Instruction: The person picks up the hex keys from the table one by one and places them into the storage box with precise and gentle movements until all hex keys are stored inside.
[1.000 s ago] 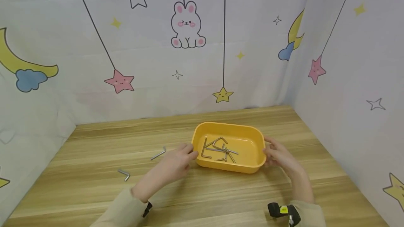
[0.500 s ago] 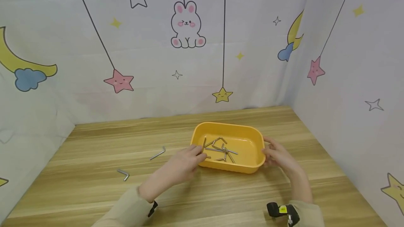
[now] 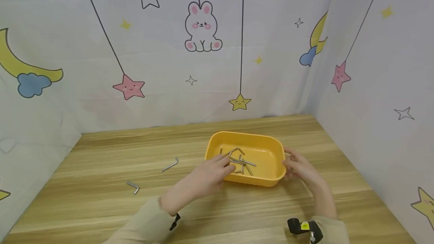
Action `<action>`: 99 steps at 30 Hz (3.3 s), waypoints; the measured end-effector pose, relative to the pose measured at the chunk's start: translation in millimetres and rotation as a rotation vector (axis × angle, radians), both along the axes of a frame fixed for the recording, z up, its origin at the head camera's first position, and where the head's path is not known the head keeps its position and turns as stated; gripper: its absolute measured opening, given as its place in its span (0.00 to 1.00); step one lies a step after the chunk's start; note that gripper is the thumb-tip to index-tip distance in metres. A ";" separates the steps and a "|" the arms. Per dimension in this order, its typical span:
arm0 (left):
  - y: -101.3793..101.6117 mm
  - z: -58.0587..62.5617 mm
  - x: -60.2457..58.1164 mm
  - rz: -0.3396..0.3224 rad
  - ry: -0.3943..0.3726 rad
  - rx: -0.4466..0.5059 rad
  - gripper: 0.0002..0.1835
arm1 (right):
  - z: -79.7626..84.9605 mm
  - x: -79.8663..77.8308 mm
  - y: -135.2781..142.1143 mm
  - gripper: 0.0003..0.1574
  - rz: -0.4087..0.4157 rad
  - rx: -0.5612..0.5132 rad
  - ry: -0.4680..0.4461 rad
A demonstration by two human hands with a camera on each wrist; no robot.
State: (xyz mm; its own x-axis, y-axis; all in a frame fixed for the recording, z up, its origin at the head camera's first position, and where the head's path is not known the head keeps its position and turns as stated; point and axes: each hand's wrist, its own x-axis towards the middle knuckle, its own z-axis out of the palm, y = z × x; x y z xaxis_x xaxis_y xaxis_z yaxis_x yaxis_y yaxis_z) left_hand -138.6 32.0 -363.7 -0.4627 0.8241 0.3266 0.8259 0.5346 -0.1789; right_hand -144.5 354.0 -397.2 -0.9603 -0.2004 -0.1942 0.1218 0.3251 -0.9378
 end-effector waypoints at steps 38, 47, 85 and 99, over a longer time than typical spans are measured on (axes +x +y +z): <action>41.5 6.4 -39.1 0.024 -0.412 0.273 0.09 | -1.1 -0.8 1.1 0.43 -0.007 0.005 -0.015; 45.0 -8.8 -50.0 0.069 -0.455 0.301 0.07 | -0.2 -1.1 0.4 0.43 -0.001 -0.006 -0.012; 47.9 -26.2 -50.1 0.166 -0.271 0.128 0.06 | -0.4 -0.3 1.5 0.43 -0.006 0.005 -0.010; 42.2 -24.3 -38.7 0.154 -0.113 0.142 0.02 | -0.4 -1.6 1.0 0.43 -0.009 -0.010 -0.023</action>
State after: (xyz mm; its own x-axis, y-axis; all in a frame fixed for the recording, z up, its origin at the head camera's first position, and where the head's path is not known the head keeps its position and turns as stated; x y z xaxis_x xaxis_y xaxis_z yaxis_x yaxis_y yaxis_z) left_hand -177.3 74.2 -388.0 -0.6196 0.6904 0.3734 0.7431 0.6691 -0.0040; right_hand -146.2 355.1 -397.6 -0.9574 -0.1939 -0.2138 0.1458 0.3146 -0.9380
